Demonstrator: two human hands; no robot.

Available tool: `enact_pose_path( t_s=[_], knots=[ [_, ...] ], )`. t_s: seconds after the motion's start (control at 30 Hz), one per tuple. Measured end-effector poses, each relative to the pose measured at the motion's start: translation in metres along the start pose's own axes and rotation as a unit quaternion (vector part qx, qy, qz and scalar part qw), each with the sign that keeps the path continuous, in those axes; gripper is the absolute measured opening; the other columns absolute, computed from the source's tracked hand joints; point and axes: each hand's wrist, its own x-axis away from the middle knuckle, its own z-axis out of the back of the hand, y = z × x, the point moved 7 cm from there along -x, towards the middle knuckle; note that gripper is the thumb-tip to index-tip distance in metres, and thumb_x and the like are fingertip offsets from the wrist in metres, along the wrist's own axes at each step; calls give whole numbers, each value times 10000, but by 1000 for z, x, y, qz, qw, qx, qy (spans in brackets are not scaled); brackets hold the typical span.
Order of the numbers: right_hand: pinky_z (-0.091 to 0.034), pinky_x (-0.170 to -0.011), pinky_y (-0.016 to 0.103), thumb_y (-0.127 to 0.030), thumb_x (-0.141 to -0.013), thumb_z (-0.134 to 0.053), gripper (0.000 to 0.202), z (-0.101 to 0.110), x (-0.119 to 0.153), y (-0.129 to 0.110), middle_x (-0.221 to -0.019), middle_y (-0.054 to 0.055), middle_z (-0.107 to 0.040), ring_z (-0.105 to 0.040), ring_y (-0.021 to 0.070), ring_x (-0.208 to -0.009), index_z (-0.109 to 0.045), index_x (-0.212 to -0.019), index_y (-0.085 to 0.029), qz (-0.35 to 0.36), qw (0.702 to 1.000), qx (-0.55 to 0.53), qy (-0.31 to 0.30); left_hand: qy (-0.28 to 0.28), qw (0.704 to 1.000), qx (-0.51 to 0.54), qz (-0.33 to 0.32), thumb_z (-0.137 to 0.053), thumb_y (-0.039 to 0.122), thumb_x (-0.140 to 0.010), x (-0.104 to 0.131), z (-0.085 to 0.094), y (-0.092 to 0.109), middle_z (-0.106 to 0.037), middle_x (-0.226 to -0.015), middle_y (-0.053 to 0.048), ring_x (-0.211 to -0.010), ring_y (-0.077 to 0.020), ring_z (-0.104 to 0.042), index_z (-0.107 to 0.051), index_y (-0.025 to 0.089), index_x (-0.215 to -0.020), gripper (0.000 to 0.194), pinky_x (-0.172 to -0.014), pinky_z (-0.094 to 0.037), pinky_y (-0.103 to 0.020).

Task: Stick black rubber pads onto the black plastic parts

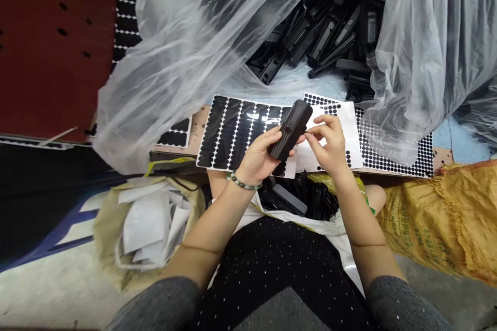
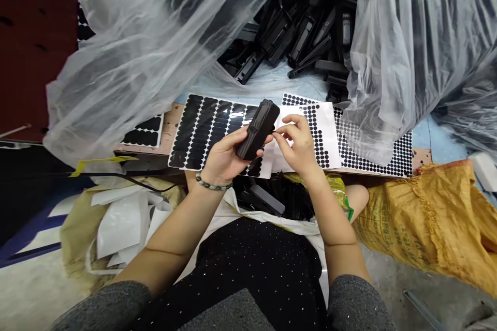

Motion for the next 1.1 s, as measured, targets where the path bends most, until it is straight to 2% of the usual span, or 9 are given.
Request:
enact_pose_path(
  t_s=[0.1,0.23,0.4,0.5,0.57,0.63,0.73,0.93,1.1],
  knots=[
    [-534,-687,358,-287,-864,-580,114,9,1,3,-995,60,-551,-560,196,-893,-598,-766,-232,-32,999,-9,22,-16,1000,-1,3,-624,306,-798,7,-9,2,-727,-1084,-126,-1202,-353,-631,-686,179,-1020,263,-607,-605,-292],
    [-530,-662,342,-297,-868,-575,154,9,3,10,-954,48,-545,-553,170,-813,-575,-731,-227,-78,997,-16,23,-39,999,-3,14,-662,297,-761,11,-15,-1,-729,-1077,-131,-1164,-351,-653,-703,168,-995,270,-573,-595,-267],
    [-540,-725,389,-321,-879,-563,132,18,12,-8,-1006,69,-545,-556,217,-932,-585,-774,-243,-15,999,4,29,26,1000,10,-2,-606,300,-815,6,3,-2,-711,-1145,-123,-1221,-335,-619,-687,186,-940,187,-624,-602,-289],
    [-538,-767,394,-415,-884,-579,193,35,12,-10,-1029,58,-538,-550,218,-976,-587,-788,-247,-43,997,-38,51,40,998,-36,-26,-626,302,-799,8,8,5,-708,-1134,-116,-1144,-314,-666,-685,182,-986,230,-609,-592,-270],
    [-532,-801,390,-493,-865,-602,263,40,7,-11,-1034,46,-539,-547,213,-1004,-594,-777,-244,-61,996,-61,32,24,996,-81,-18,-662,298,-762,11,5,6,-719,-1075,-117,-1026,-289,-713,-686,169,-1048,314,-569,-579,-248],
    [-527,-799,375,-539,-849,-613,312,40,1,-13,-1031,35,-544,-548,198,-994,-605,-764,-239,-71,994,-78,-3,7,993,-117,-16,-686,293,-732,16,0,8,-714,-1056,-110,-913,-259,-737,-687,163,-1081,372,-525,-563,-226],
    [-524,-732,337,-564,-832,-625,349,34,-4,-16,-1022,27,-549,-550,169,-929,-614,-746,-227,-80,991,-102,-37,-5,986,-163,-40,-678,296,-731,22,-7,13,-667,-1148,-107,-849,-236,-744,-692,165,-1090,383,-468,-534,-199],
    [-513,-627,290,-516,-812,-674,320,25,-3,-17,-1019,34,-558,-554,150,-863,-624,-721,-213,-84,988,-124,-43,-22,972,-222,-66,-634,291,-776,27,-13,17,-555,-1296,-117,-814,-202,-740,-693,168,-1102,354,-439,-531,-174],
    [-531,-630,295,-445,-829,-676,260,26,-1,-17,-1034,36,-556,-560,139,-824,-626,-731,-209,-73,989,-119,-40,-29,965,-244,-88,-623,262,-792,28,-16,20,-535,-1321,-113,-799,-180,-736,-694,173,-1089,319,-440,-536,-156]
  ],
)
